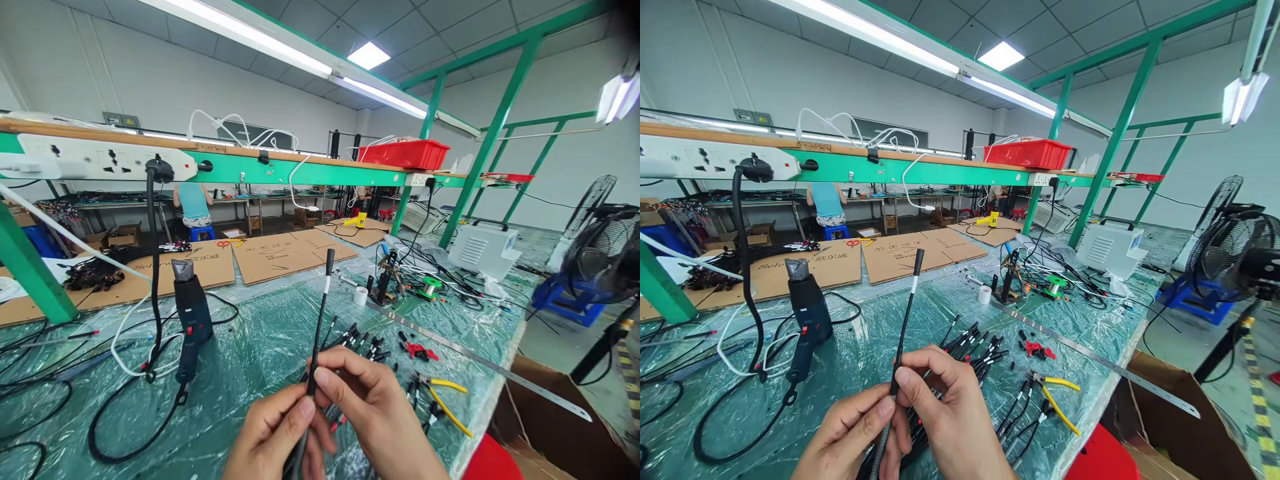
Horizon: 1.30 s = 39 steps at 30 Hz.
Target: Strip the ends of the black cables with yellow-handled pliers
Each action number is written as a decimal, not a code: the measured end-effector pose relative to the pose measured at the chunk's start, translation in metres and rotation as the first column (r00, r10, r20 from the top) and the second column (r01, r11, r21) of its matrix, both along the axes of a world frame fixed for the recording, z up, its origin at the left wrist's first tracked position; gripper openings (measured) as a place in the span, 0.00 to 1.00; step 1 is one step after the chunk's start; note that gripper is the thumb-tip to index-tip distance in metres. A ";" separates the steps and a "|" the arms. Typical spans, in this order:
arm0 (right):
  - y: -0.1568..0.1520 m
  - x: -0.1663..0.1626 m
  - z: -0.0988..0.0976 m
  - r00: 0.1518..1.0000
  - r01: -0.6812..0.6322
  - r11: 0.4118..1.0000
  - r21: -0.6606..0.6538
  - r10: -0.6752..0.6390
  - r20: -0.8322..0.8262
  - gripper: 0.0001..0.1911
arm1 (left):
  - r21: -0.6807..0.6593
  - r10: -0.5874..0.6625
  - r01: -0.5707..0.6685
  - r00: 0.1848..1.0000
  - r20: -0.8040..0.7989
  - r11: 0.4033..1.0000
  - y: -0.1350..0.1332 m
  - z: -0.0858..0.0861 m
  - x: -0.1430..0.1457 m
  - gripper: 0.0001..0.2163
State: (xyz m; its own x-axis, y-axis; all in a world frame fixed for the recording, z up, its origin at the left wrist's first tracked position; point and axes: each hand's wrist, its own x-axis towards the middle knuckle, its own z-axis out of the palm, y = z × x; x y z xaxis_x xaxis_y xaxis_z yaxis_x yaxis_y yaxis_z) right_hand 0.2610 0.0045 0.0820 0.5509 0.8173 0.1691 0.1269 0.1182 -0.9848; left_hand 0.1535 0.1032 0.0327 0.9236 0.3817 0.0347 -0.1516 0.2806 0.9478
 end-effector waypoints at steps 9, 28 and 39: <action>-0.001 -0.001 0.002 1.000 0.017 1.000 -0.008 -0.017 0.019 0.14 | -0.308 -0.046 0.052 0.999 0.027 0.950 -0.001 0.003 -0.001 0.18; -0.003 0.001 -0.002 1.000 0.004 0.999 -0.035 -0.003 0.009 0.14 | -0.344 -0.011 0.003 1.000 -0.021 0.939 -0.001 0.004 0.000 0.19; -0.003 0.001 -0.002 0.998 -0.058 0.998 0.017 0.059 -0.035 0.13 | -0.021 0.040 -0.041 0.999 -0.018 0.999 0.003 0.003 0.001 0.17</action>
